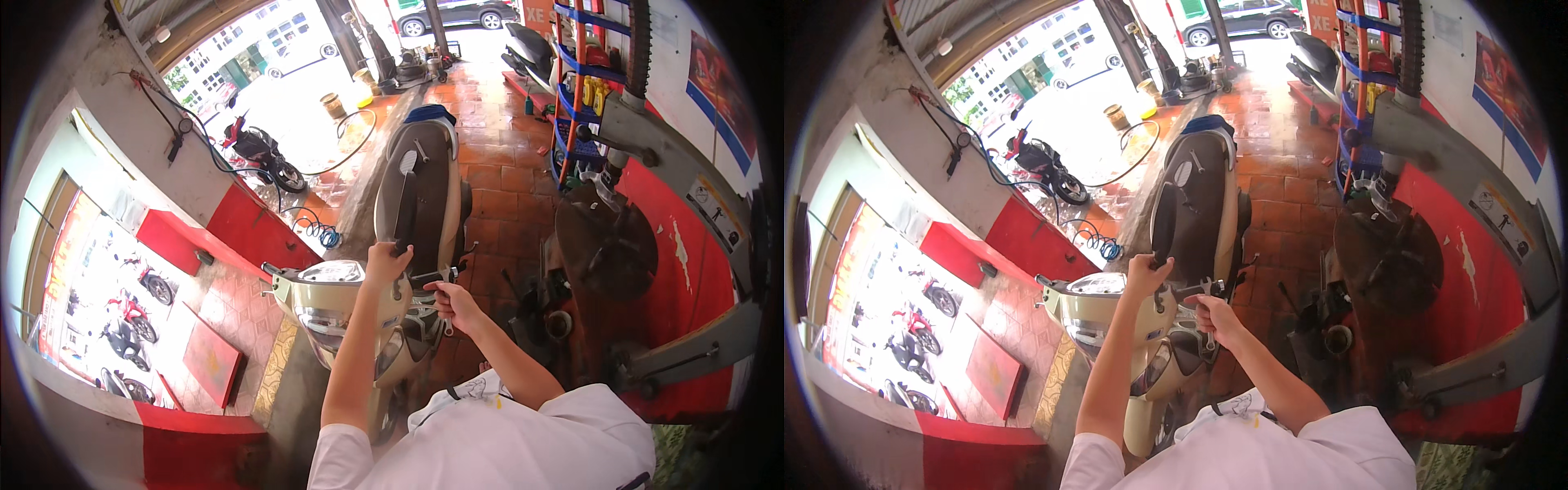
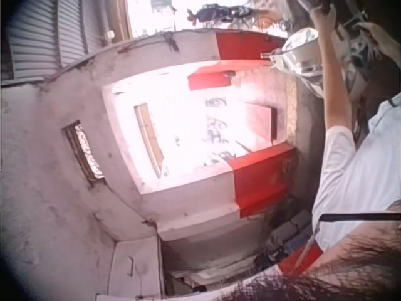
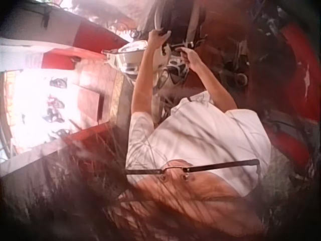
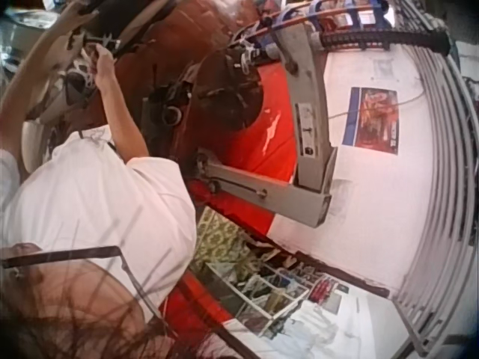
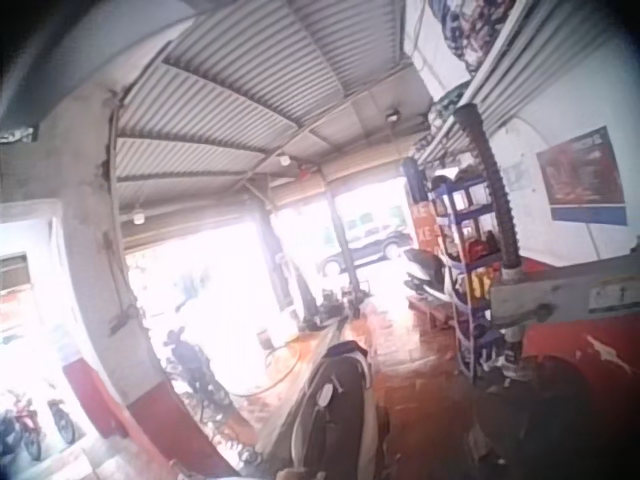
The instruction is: The person uses a wrench to loosen or tighten a screw on the front headlight assembly of a motorcycle, then picks up a rearview mirror from the seat and installs it by screwing it into the handlebar mount by hand and with a wrench.
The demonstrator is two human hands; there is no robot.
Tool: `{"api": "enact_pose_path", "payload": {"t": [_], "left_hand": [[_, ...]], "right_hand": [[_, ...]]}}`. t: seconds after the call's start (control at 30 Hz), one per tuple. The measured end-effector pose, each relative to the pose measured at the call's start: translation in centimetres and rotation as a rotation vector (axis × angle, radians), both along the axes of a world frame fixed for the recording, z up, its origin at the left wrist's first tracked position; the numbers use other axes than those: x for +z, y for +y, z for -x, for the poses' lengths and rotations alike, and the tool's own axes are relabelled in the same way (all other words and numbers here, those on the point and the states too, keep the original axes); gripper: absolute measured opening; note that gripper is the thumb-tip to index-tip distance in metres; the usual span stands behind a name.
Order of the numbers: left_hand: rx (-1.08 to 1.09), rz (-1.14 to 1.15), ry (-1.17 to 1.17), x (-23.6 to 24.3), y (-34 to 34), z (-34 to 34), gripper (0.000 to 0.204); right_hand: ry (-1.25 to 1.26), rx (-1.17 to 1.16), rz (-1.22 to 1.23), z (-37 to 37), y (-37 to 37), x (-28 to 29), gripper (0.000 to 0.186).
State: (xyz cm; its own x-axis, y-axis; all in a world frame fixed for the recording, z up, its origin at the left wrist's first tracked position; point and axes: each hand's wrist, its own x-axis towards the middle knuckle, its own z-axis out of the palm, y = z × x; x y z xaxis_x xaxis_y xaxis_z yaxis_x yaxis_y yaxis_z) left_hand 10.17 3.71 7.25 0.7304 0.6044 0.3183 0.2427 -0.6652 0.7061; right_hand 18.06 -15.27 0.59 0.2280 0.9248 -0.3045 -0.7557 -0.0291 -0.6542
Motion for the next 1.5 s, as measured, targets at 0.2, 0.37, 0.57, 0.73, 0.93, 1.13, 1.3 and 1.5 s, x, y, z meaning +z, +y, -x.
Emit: {"api": "enact_pose_path", "payload": {"t": [0.2, 0.37, 0.57, 0.73, 0.93, 1.13, 1.3, 1.5], "left_hand": [[0.174, 0.026, -0.136, -1.7, -1.0, -0.8, 0.03], [0.222, -0.187, -0.317, -1.9, -1.7, -0.6, 0.027], [0.373, 0.124, -0.244, -3.5, -0.5, 1.5, 0.028], [0.092, 0.393, -0.187, -3.2, 0.7, 3.8, 0.03], [0.035, 0.735, -0.224, -1.3, -1.3, 7.2, 0.031], [-0.155, 0.788, -0.149, -2.1, -0.9, 9.6, 0.017], [-0.305, 0.445, -0.163, -0.9, -1.9, 11.1, 0.014], [-0.342, 0.352, -0.278, 2.6, -6.0, 11.1, 0.017]], "right_hand": [[-0.022, 0.002, -0.007, -0.4, 0.4, -0.5, 0.03], [-0.079, 0.018, -0.009, -0.5, 1.0, -0.6, 0.03], [-0.077, 0.045, -0.01, 0.4, 1.9, -0.7, 0.028], [-0.037, 0.054, 0.003, 0.5, 2.8, -1.0, 0.029], [-0.053, 0.046, 0.002, 0.3, 2.8, -0.8, 0.028], [-0.094, 0.046, -0.028, 0.8, 3.1, -0.6, 0.023], [-0.325, -0.001, -0.039, 2.2, 3.4, 0.9, 0.02], [-0.51, -0.018, -0.083, 2.8, 3.4, 0.6, 0.024]]}}
